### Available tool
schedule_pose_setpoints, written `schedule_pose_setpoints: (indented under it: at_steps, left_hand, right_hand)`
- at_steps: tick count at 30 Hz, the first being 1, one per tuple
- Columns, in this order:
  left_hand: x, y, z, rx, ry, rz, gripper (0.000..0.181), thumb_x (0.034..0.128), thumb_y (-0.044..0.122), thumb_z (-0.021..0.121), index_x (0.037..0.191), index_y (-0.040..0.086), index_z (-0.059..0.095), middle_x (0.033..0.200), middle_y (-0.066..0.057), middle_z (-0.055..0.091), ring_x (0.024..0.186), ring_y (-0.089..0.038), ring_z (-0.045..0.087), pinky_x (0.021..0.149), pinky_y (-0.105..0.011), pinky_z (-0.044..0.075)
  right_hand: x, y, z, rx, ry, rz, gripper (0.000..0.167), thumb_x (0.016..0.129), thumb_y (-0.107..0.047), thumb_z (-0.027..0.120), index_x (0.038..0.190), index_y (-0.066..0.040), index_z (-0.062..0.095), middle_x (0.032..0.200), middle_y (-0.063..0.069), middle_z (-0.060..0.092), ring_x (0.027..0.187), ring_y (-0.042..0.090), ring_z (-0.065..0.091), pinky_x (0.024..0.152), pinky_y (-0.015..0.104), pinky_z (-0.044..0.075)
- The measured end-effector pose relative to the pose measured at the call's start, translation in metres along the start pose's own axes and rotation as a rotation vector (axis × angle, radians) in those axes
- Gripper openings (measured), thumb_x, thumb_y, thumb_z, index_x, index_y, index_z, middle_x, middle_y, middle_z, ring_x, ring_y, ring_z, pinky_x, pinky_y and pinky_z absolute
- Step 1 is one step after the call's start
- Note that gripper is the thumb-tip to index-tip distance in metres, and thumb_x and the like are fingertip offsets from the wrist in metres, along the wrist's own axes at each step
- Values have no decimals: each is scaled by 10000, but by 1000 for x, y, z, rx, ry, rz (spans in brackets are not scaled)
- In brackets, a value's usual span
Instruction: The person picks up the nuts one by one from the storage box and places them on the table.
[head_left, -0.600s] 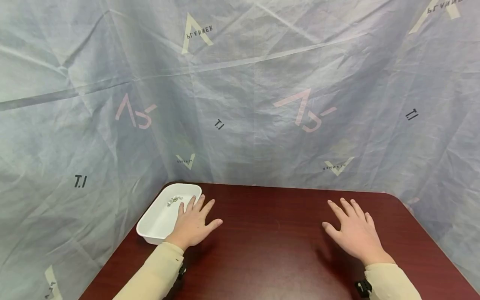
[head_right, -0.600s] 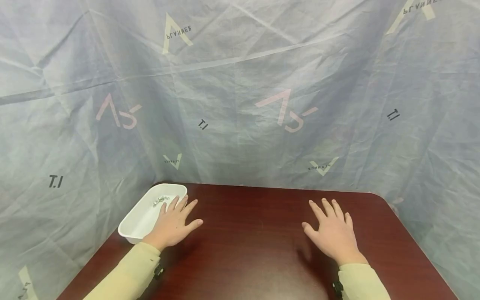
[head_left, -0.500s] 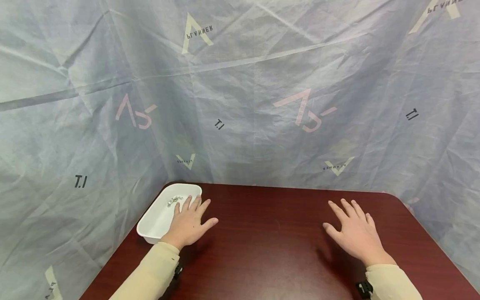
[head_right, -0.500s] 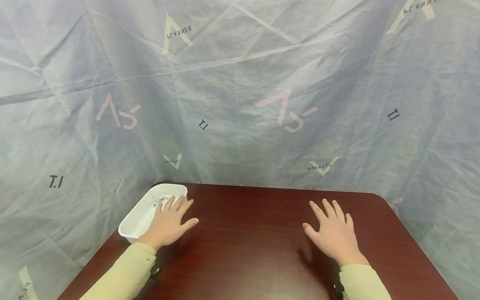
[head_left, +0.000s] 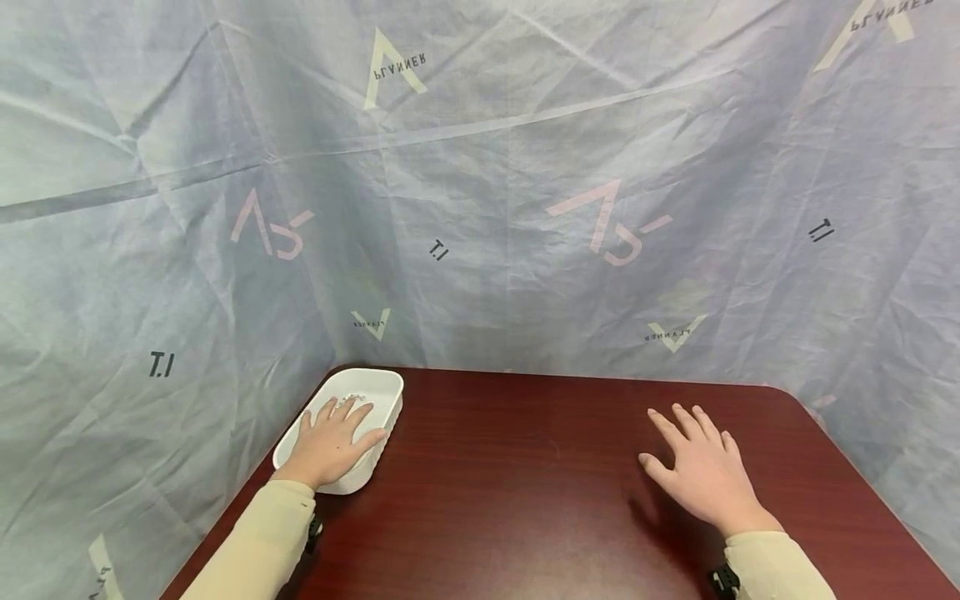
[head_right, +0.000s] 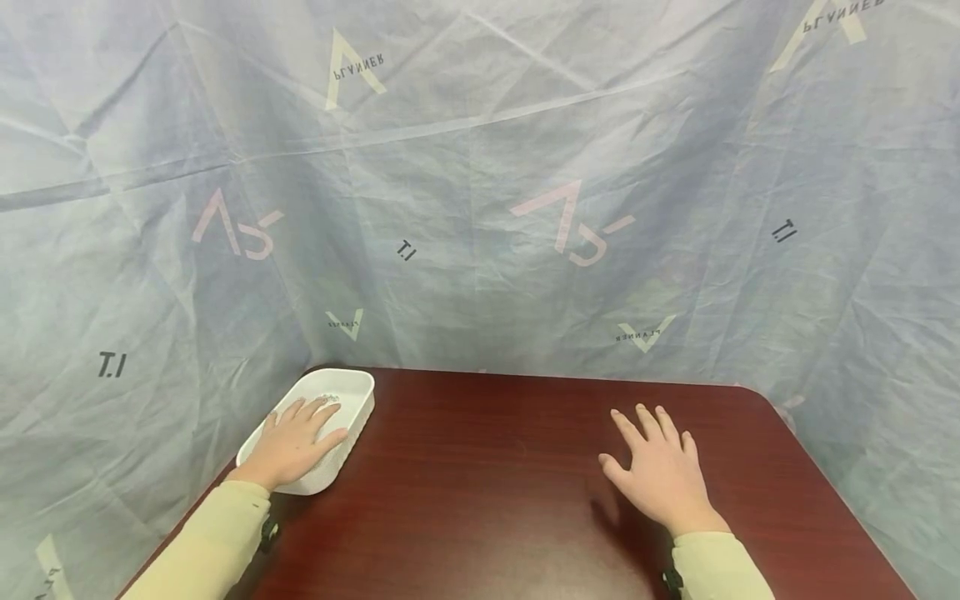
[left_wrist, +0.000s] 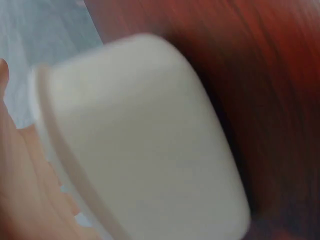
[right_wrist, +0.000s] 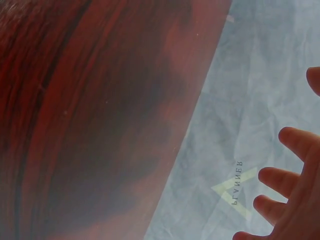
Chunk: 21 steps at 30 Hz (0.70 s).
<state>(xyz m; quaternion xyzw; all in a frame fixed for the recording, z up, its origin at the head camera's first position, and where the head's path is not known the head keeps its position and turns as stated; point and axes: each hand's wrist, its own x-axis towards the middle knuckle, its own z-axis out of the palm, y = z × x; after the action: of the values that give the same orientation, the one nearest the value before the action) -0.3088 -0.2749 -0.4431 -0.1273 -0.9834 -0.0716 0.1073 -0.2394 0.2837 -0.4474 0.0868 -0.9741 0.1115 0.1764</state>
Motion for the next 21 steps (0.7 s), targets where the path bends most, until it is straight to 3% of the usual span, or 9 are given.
schedule_pose_setpoints:
  at_steps: [9,13,21]
  left_hand:
    - [9,-30,5,-22,-41,15,731,987,672,409,1451,126,552,1529,-162,456,1408,-520,322,1003,-815,159]
    - [14,-46,14,-36,-62,20,775,971,724,361,1443,143,564,1541,-131,452,1418,-507,309,1004,-815,140]
    - [18,-51,8,-45,-97,2,769,972,719,372,1414,130,591,1490,-145,509,1408,-511,326,994,-826,131]
  right_hand:
    - [0,0,-1,2,-18,7,775,940,-640,556,1538,-165,429,1548,267,346,1447,494,210,1019,760,183]
    - [-1,-1,-1,3,-28,11,778,942,-645,549,1545,-171,421,1554,262,342,1448,494,209,1021,761,180]
    - [-4,1,-2,-3,-10,13,759,933,-611,595,1531,-170,441,1544,257,362,1442,494,226,1013,757,195]
